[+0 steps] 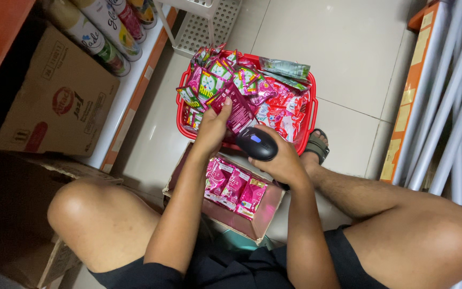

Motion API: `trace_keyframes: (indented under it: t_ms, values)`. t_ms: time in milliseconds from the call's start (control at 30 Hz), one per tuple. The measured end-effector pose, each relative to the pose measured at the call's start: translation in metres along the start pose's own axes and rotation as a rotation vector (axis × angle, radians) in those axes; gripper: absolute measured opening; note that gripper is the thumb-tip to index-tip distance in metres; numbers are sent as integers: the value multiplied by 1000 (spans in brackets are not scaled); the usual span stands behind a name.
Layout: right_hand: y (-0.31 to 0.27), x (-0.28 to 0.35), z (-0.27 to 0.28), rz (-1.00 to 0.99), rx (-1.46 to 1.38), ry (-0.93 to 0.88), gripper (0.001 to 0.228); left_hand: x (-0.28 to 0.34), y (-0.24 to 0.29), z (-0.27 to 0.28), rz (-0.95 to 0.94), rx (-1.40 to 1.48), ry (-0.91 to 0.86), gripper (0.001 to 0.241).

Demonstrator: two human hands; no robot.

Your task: The person scans detergent packets with a handheld barcode scanner and transfers them from a red basket into a cardboard box.

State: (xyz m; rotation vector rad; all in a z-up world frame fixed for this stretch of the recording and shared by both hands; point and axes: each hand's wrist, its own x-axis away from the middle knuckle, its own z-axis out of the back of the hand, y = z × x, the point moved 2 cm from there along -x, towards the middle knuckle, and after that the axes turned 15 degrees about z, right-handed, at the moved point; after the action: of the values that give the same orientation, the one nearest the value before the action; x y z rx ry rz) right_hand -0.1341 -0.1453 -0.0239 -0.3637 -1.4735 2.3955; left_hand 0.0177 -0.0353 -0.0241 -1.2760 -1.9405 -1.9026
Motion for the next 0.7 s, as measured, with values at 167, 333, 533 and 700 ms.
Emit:
trace_keyframes:
  t_ms: [167,333,533,700]
  values:
    - [10,1,-1,29,2,12,91,1,4,-2,-13,81,-47,38]
    - [15,1,1,143,-61,71,89,-1,3,1,-20,45,-53,38]
    - [-9,-1,9,230,-464,273,86,-9,-4,7,80,112,-79,35]
    - [1,-3,-4,212,-539,252,88,32,20,2,237,240,-288,48]
